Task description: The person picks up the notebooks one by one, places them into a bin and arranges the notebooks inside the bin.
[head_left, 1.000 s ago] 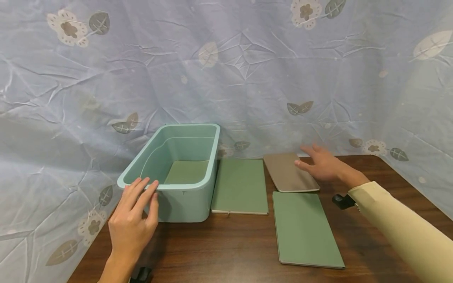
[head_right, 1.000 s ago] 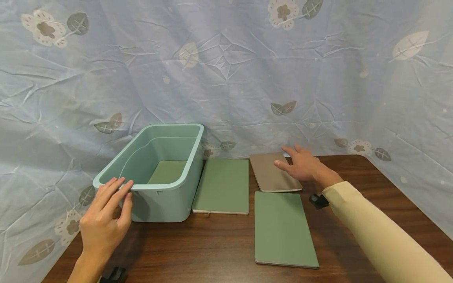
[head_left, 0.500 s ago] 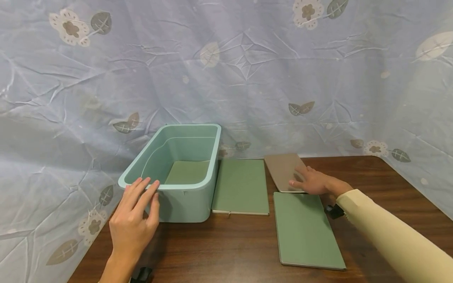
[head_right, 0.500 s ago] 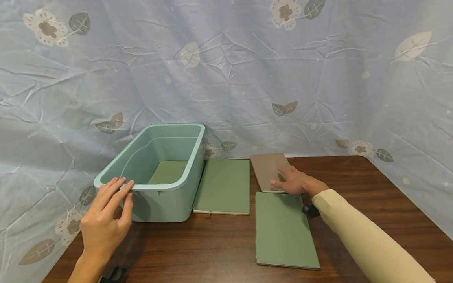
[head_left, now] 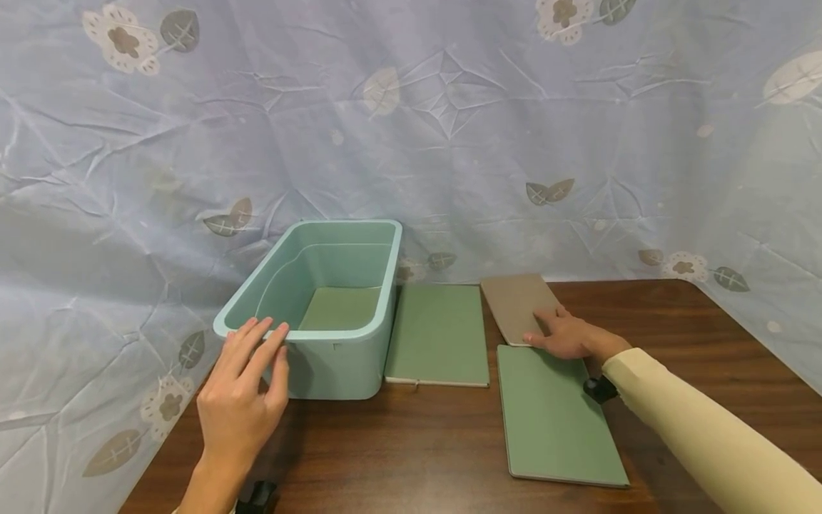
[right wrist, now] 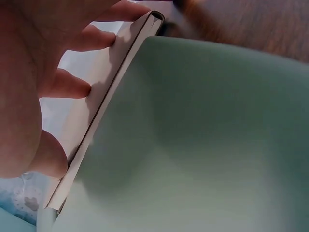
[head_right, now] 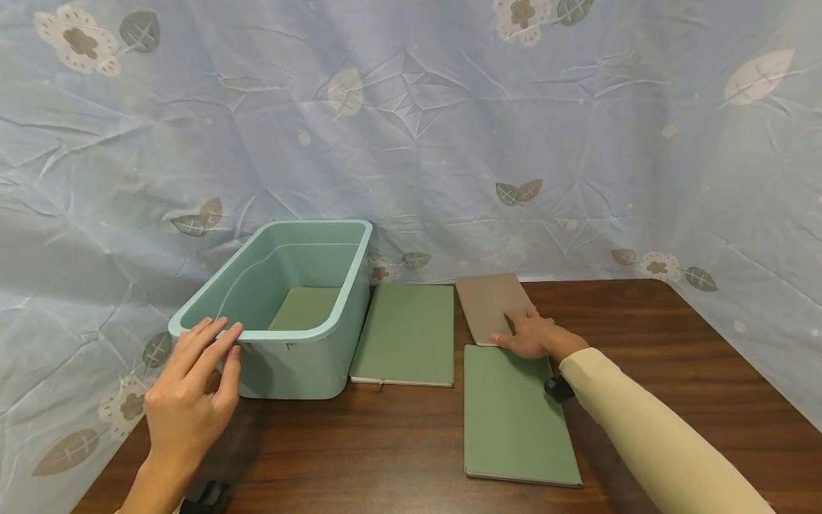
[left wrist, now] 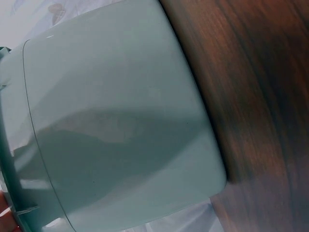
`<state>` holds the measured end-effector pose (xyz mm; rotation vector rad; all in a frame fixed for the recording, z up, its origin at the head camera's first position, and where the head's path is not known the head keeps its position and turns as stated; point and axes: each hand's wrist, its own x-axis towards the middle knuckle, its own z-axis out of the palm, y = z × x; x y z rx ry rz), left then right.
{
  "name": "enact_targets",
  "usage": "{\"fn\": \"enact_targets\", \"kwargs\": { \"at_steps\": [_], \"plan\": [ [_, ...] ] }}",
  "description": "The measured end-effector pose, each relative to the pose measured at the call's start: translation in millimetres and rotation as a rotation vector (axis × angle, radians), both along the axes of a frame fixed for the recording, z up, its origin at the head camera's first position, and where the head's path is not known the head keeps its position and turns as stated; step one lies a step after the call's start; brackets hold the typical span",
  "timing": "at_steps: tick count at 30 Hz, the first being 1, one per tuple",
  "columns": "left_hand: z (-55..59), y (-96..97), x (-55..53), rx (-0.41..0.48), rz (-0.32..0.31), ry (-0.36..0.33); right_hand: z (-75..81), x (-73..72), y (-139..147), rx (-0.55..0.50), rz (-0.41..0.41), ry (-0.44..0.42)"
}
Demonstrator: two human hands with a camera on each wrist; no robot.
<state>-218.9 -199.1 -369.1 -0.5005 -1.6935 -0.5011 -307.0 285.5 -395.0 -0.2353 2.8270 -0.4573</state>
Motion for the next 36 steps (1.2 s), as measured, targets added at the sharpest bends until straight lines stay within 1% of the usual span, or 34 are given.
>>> {"fn": "enact_targets", "kwargs": {
  "at_steps": [6,14,18,23,30,36],
  "plan": [
    [1.3,-0.2,0.1,0.006,-0.007,0.014,1.7,-2.5,-4,0.0,0.012,-0.001],
    [1.0,0.1,1.0,0.008,-0.01,0.015,-0.8,-8.0,-6,0.016,0.011,0.057],
    [1.5,0.0,1.4,0.009,-0.013,0.012,0.7,-10.7,-9,0.019,-0.004,0.069],
    [2.3,0.5,1.6,0.009,-0.014,0.017,1.1,-13.0,-9,0.017,-0.036,0.061],
    [3.4,0.9,1.4,0.006,-0.015,0.02,2.0,-16.9,-7,0.004,-0.087,0.059],
    [4.2,1.7,0.7,0.006,-0.019,0.019,4.1,-18.7,-5,0.017,-0.134,0.077]
  ]
}}
